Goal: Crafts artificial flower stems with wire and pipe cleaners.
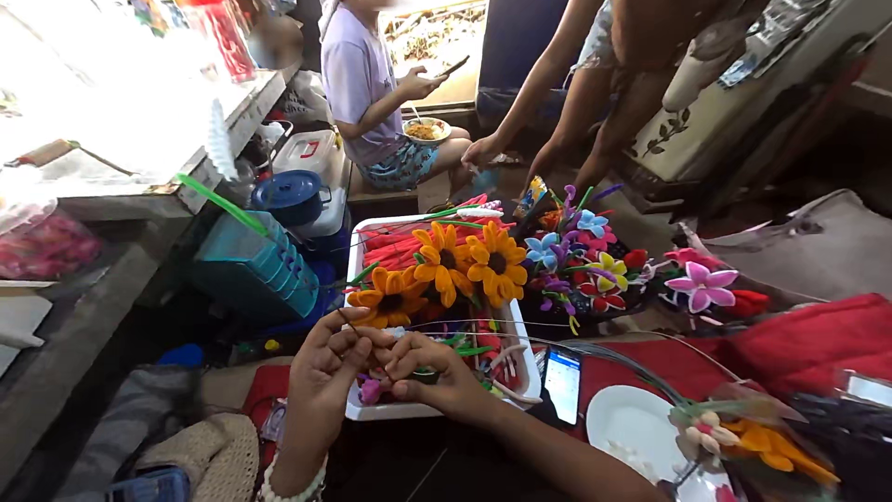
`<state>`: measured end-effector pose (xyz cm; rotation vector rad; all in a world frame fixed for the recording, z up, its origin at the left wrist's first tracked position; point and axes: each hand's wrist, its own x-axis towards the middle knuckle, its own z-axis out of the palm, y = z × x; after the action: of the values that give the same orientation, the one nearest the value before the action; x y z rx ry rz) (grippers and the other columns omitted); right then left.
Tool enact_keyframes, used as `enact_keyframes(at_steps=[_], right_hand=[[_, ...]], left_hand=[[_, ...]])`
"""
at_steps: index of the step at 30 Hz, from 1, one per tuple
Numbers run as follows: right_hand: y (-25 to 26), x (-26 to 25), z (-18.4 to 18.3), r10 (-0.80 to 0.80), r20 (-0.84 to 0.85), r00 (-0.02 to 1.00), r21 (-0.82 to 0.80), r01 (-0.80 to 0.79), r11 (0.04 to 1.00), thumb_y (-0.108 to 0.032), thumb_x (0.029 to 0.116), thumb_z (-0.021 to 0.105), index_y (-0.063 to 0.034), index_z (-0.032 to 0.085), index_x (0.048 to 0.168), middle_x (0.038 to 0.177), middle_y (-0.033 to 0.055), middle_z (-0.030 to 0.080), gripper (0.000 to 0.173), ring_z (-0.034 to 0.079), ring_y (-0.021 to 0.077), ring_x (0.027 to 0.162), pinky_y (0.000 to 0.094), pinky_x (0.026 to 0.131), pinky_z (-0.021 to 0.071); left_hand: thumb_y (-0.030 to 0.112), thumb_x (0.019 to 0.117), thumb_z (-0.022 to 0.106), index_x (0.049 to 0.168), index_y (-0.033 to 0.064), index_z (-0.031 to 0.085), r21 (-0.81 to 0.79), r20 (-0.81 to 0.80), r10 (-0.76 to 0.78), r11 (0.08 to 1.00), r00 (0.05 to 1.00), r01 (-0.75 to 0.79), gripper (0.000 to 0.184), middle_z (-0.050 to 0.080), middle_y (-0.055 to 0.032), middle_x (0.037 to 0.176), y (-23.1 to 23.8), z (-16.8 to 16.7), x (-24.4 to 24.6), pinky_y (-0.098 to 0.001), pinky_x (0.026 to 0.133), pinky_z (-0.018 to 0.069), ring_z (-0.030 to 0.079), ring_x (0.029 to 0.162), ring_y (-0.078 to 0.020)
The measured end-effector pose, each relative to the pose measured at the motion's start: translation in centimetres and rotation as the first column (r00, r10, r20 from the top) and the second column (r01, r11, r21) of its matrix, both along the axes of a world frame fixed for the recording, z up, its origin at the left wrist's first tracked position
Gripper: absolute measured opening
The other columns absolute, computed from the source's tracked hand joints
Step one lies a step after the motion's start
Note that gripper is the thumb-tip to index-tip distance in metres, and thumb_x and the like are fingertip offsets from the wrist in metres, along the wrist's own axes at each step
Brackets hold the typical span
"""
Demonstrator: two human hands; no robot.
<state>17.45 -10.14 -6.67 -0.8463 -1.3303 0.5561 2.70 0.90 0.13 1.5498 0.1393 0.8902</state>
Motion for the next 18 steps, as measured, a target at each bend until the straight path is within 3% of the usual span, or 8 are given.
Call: enact_keyframes(at_steps=[5,7,10,18], right_hand=[[0.1,1.0,0.9,0.137,-0.037,0.99,-0.049,-0.138,0.989,-0.016,0.1017,0.062,-0.0009,0.072,0.102,0.112,0.0049,0.068,0.018,0.061,0.0083,0.112,0.028,0.1,0.0504],[-0.1,1.2,0.6,0.205,-0.155,0.966,-0.119,-0.224,0.967,-0.017,0.1027,0.059,-0.0057,0.072,0.102,0.111,0.0,0.069,0.018,0.063,0.0068,0.11,0.0292,0.098,0.0529],[0.1,1.6,-0.4,0.283,-0.277,0.918,-0.149,-0.332,0.931,-0.025,0.1022,0.056,-0.0116,0.074,0.101,0.11,-0.0008,0.07,0.022,0.063,0.0103,0.109,0.0344,0.097,0.0525],[-0.1,1.1,-0.1,0.295,-0.437,0.85,-0.14,-0.388,0.911,-0.026,0.1002,0.06,-0.0179,0.073,0.099,0.102,-0.0022,0.07,0.015,0.065,0.0087,0.1,0.031,0.089,0.0543]], left_hand=[[0.005,0.1004,0.058,0.129,0.0139,0.061,-0.192,-0.066,-0.068,0.98,0.995,0.055,0.03,0.076,-0.0023,0.098,0.6,0.5,0.3,-0.0266,0.077,0.0625,0.073,0.082,-0.0109],[0.002,0.1012,0.054,0.131,0.0122,0.058,-0.207,-0.098,-0.104,0.975,0.99,0.081,0.032,0.074,-0.0028,0.098,0.6,0.6,0.5,-0.0252,0.074,0.0619,0.072,0.08,-0.0103],[0.001,0.1032,0.049,0.135,0.008,0.053,-0.203,-0.076,-0.16,0.969,0.984,0.142,0.033,0.072,-0.0065,0.101,0.6,0.9,0.8,-0.0241,0.07,0.0609,0.07,0.077,-0.0112],[-0.001,0.104,0.045,0.133,0.0081,0.05,-0.278,-0.035,-0.232,0.937,0.972,0.213,0.031,0.07,-0.0052,0.097,0.7,1.1,1.6,-0.0225,0.07,0.0597,0.069,0.078,-0.0105]])
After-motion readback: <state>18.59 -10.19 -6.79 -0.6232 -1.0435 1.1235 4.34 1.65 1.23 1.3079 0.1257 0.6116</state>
